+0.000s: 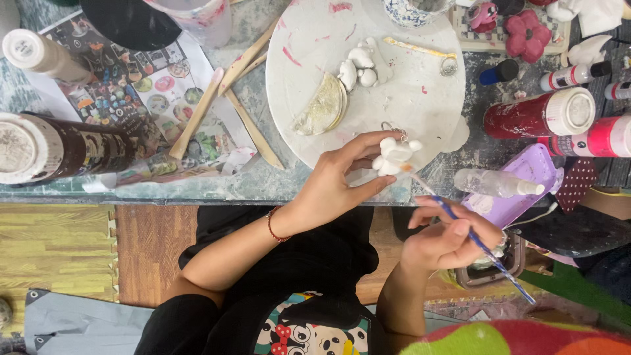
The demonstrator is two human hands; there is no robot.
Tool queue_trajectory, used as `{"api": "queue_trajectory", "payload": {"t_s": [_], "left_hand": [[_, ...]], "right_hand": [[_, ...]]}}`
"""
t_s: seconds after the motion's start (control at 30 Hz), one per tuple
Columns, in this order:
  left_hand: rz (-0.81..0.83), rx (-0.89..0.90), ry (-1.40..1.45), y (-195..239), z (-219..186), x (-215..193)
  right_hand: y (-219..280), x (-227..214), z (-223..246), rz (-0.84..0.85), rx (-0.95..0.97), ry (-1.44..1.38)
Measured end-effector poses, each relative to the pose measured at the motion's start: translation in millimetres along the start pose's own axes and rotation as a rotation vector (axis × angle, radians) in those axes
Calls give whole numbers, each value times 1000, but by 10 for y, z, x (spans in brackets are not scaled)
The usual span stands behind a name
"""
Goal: The person paints a pink and blue heart-shaped object with white paint using a brush. They then set it aside and paint a small white bear-shaped keychain with white paint.
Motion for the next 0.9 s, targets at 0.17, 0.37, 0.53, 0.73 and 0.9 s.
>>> {"api": "queue_trajectory", "payload": {"t_s": [0.17, 0.37, 0.53, 0.73, 0.9], "left_hand": [[-2, -19, -12, 12, -3, 0], [-6, 4, 1, 14, 15, 2], [-18, 16, 111, 13, 74, 18], [-28, 8, 117, 39, 72, 15], [-43, -5, 194, 65, 59, -60]], "right_hand": [[-11, -48, 24, -72, -57, 15], [-109, 67, 63, 60, -30, 14], [-105, -80, -20, -32, -82, 53], [43, -67, -124, 289, -427, 45], [-72, -67, -22, 577, -447, -159]]}}
Point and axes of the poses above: each hand's wrist, its own y-axis away from the middle knuckle, its own x-axis out of the palm, z = x × y, the point moved 5 cm from there along -y, towards the middle knuckle, and after that the axes turned 10 degrees about z, right-handed, at the moved point
